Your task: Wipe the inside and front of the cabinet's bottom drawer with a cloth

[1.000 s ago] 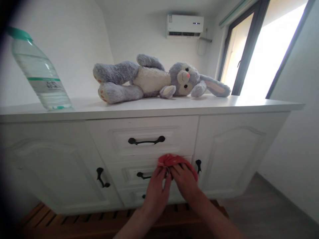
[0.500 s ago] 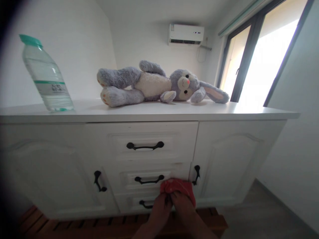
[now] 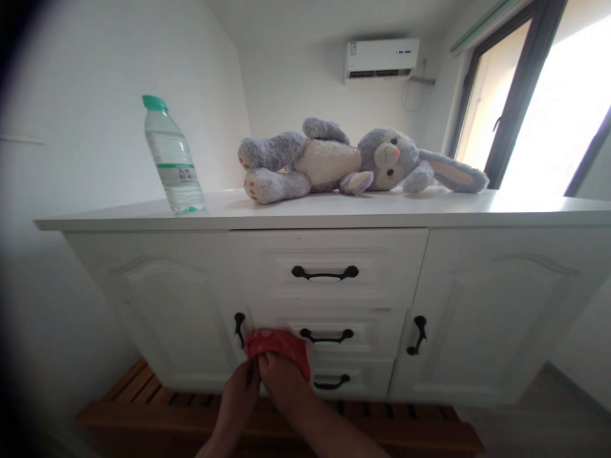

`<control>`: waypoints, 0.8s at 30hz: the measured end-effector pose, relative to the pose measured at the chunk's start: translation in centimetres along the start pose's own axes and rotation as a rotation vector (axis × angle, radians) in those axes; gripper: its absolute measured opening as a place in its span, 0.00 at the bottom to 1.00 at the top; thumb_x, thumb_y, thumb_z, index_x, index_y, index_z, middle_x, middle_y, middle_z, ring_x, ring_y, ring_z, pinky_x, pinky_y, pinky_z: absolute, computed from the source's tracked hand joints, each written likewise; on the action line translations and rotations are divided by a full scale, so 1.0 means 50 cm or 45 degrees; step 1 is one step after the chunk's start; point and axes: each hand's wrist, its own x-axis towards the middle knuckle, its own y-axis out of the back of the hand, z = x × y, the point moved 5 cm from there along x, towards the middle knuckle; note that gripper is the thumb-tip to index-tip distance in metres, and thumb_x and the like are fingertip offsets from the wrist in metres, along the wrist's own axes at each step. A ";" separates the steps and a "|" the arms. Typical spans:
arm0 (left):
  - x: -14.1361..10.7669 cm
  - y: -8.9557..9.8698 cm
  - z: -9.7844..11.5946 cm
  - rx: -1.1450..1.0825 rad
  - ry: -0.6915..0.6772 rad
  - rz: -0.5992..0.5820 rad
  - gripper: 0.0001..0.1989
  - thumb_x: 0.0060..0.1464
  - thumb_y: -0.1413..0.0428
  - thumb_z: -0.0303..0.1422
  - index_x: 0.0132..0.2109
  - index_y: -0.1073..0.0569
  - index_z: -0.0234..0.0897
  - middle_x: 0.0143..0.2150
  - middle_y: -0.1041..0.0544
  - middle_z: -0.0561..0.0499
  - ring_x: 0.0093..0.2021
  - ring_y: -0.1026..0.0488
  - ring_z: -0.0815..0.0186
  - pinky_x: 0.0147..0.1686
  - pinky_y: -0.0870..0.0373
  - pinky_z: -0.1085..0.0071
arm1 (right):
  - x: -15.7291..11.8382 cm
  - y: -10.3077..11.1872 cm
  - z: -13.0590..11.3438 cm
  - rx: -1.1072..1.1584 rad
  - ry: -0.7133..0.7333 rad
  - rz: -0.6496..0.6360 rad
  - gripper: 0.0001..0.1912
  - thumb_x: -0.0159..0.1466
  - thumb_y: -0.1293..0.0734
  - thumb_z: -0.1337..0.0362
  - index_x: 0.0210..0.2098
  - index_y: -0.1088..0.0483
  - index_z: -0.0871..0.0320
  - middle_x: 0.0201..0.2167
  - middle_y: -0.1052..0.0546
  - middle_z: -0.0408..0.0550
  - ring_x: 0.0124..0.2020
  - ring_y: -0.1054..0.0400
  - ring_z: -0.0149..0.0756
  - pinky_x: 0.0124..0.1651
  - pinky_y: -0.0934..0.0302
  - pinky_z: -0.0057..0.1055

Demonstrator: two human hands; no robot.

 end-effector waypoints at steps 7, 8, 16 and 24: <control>-0.025 0.009 0.097 0.043 -0.397 0.331 0.24 0.62 0.52 0.32 0.62 0.32 0.28 0.63 0.27 0.28 0.64 0.28 0.46 0.61 0.29 0.40 | 0.024 0.166 -0.011 -0.323 -0.062 0.048 0.22 0.65 0.38 0.78 0.57 0.30 0.65 0.52 0.21 0.56 0.51 0.25 0.44 0.56 0.29 0.38; -0.028 -0.011 0.115 0.066 -0.438 0.271 0.24 0.62 0.53 0.31 0.63 0.32 0.28 0.63 0.27 0.28 0.64 0.29 0.47 0.61 0.29 0.40 | 0.014 0.182 0.003 -0.349 -0.091 0.046 0.22 0.64 0.40 0.79 0.57 0.29 0.66 0.51 0.21 0.56 0.50 0.25 0.44 0.55 0.29 0.38; -0.066 -0.145 0.388 0.170 -0.891 -0.294 0.23 0.58 0.52 0.24 0.59 0.27 0.26 0.57 0.22 0.32 0.62 0.29 0.47 0.69 0.36 0.47 | -0.192 0.317 0.181 -0.403 -0.374 0.083 0.28 0.61 0.45 0.81 0.56 0.29 0.61 0.53 0.21 0.57 0.53 0.25 0.44 0.60 0.31 0.43; -0.107 -0.249 0.419 0.091 -0.918 -0.562 0.29 0.59 0.51 0.27 0.67 0.36 0.25 0.66 0.31 0.29 0.69 0.37 0.44 0.72 0.42 0.49 | -0.325 0.322 0.256 -0.673 -0.386 0.271 0.29 0.62 0.44 0.78 0.62 0.37 0.65 0.55 0.23 0.63 0.54 0.25 0.48 0.57 0.29 0.46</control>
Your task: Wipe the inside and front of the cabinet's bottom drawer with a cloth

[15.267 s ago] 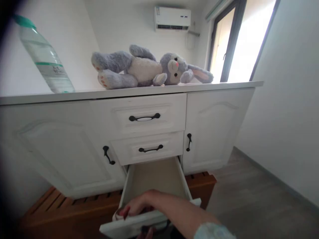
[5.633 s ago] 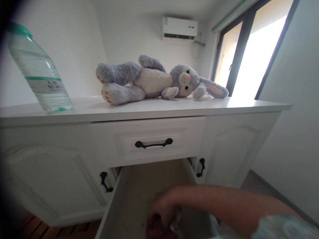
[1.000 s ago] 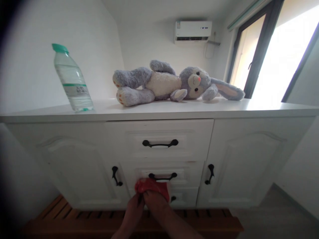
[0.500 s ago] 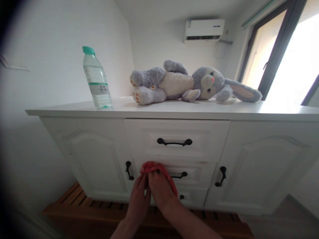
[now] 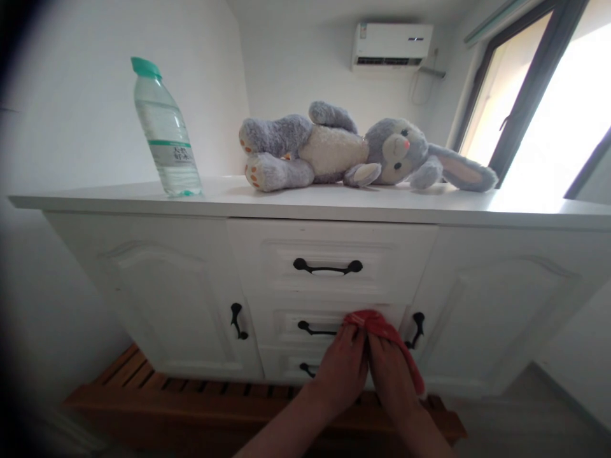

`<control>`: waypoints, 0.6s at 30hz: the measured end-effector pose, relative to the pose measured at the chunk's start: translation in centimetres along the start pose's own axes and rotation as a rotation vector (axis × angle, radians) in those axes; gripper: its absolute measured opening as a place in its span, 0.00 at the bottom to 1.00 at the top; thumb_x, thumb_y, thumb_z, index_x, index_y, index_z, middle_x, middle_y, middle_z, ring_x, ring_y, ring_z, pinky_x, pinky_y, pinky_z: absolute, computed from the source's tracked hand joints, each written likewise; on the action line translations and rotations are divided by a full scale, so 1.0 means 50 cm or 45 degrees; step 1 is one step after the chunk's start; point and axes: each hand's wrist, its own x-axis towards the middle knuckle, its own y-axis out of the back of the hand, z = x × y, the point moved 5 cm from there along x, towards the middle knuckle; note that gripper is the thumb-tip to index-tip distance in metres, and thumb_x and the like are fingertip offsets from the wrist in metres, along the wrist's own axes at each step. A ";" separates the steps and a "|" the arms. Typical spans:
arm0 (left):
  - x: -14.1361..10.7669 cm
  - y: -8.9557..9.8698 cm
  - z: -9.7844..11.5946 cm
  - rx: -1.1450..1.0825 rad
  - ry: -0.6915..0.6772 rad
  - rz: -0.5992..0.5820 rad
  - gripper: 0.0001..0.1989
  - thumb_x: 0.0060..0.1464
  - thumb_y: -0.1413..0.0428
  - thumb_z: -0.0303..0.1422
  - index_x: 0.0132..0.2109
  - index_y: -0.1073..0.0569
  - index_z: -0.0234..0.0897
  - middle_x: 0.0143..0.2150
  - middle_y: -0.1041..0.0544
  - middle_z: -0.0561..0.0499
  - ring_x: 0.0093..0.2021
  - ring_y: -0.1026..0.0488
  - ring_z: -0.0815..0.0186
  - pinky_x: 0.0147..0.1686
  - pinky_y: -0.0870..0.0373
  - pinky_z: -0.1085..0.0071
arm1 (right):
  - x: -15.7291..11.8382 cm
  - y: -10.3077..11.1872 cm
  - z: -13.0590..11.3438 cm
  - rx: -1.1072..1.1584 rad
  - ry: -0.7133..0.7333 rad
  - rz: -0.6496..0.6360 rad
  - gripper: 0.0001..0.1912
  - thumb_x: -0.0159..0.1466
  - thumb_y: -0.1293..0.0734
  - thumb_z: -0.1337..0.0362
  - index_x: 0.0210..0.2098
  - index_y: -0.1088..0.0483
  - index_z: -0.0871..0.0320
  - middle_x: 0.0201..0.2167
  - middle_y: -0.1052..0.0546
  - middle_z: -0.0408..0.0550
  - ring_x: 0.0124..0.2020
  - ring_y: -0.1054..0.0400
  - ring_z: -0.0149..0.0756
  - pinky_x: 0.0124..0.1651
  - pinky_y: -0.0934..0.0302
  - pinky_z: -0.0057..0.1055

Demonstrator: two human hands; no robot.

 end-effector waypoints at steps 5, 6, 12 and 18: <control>-0.027 -0.017 -0.010 -0.062 0.031 -0.048 0.31 0.58 0.51 0.26 0.68 0.38 0.25 0.69 0.33 0.30 0.71 0.39 0.45 0.72 0.43 0.51 | -0.024 -0.024 -0.002 0.038 -0.035 0.077 0.27 0.61 0.41 0.74 0.60 0.36 0.61 0.51 0.21 0.61 0.49 0.24 0.49 0.53 0.29 0.46; -0.032 -0.022 -0.011 -0.073 0.035 -0.068 0.31 0.58 0.51 0.27 0.68 0.38 0.24 0.69 0.33 0.30 0.71 0.39 0.45 0.72 0.42 0.51 | -0.034 -0.032 -0.001 0.072 -0.045 0.089 0.28 0.61 0.41 0.74 0.61 0.36 0.61 0.51 0.21 0.60 0.49 0.24 0.49 0.53 0.29 0.46; -0.103 -0.060 -0.091 -0.090 0.196 -0.199 0.33 0.57 0.51 0.28 0.69 0.41 0.20 0.72 0.37 0.27 0.73 0.41 0.45 0.72 0.43 0.48 | -0.100 -0.115 -0.072 0.124 -0.112 0.107 0.31 0.57 0.42 0.79 0.58 0.32 0.59 0.48 0.19 0.56 0.46 0.23 0.46 0.52 0.29 0.42; -0.229 0.008 -0.262 0.063 0.483 0.116 0.31 0.59 0.58 0.26 0.68 0.41 0.18 0.71 0.35 0.28 0.71 0.38 0.50 0.70 0.39 0.49 | -0.005 -0.182 -0.291 0.308 0.065 -0.171 0.24 0.60 0.38 0.80 0.55 0.27 0.64 0.49 0.19 0.56 0.47 0.23 0.43 0.52 0.29 0.36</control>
